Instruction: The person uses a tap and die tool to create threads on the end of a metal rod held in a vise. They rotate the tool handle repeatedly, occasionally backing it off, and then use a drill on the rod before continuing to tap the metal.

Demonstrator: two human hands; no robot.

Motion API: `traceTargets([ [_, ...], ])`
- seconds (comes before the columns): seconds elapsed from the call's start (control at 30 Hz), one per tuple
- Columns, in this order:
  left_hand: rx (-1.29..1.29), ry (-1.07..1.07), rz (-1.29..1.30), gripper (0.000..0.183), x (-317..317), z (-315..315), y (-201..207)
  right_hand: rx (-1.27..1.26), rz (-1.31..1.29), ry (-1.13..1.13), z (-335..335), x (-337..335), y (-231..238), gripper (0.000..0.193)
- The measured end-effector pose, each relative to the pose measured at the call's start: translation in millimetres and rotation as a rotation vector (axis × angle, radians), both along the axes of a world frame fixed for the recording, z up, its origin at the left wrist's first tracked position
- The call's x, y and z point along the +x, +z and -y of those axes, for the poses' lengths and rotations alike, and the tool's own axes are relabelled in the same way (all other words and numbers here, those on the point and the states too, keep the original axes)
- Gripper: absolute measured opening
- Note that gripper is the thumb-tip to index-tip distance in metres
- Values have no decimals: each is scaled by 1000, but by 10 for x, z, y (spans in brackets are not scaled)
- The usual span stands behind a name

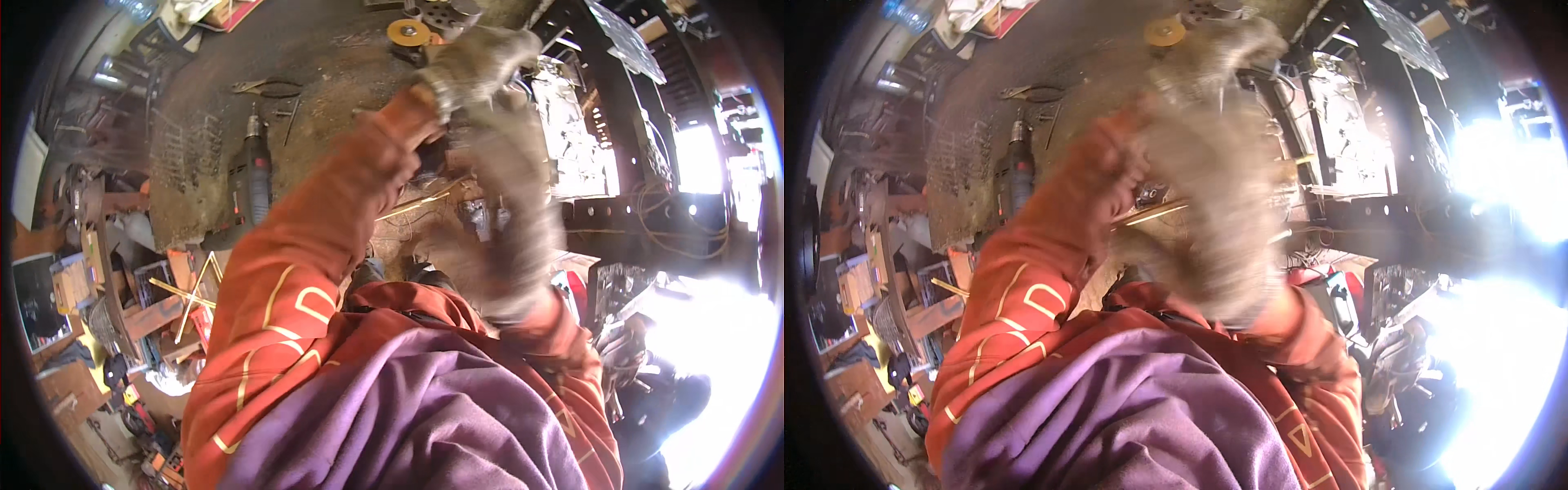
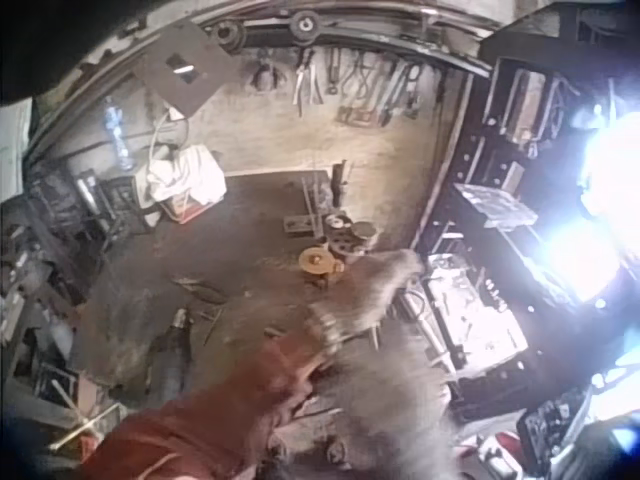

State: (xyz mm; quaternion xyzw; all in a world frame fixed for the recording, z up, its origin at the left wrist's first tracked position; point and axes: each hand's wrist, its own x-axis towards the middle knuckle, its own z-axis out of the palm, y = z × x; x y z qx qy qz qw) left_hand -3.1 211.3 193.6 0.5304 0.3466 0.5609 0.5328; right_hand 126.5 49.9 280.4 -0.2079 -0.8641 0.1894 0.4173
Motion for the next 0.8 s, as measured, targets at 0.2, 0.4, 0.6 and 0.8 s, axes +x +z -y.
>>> traceTargets([
  [0.2,178,-124,-670,63,494,186,598,128,-112,37,-159,-552,-41,63],
  [0.4,-46,212,275,44,-320,1405,429,-313,474,-126,-1484,19,237,53],
  [0.6,487,567,-610,26,-169,1811,221,-803,367,472,-1758,316,-184,77],
  [0.8,253,165,161,53,-269,830,281,-552,-254,-80,-339,358,-87,80],
])
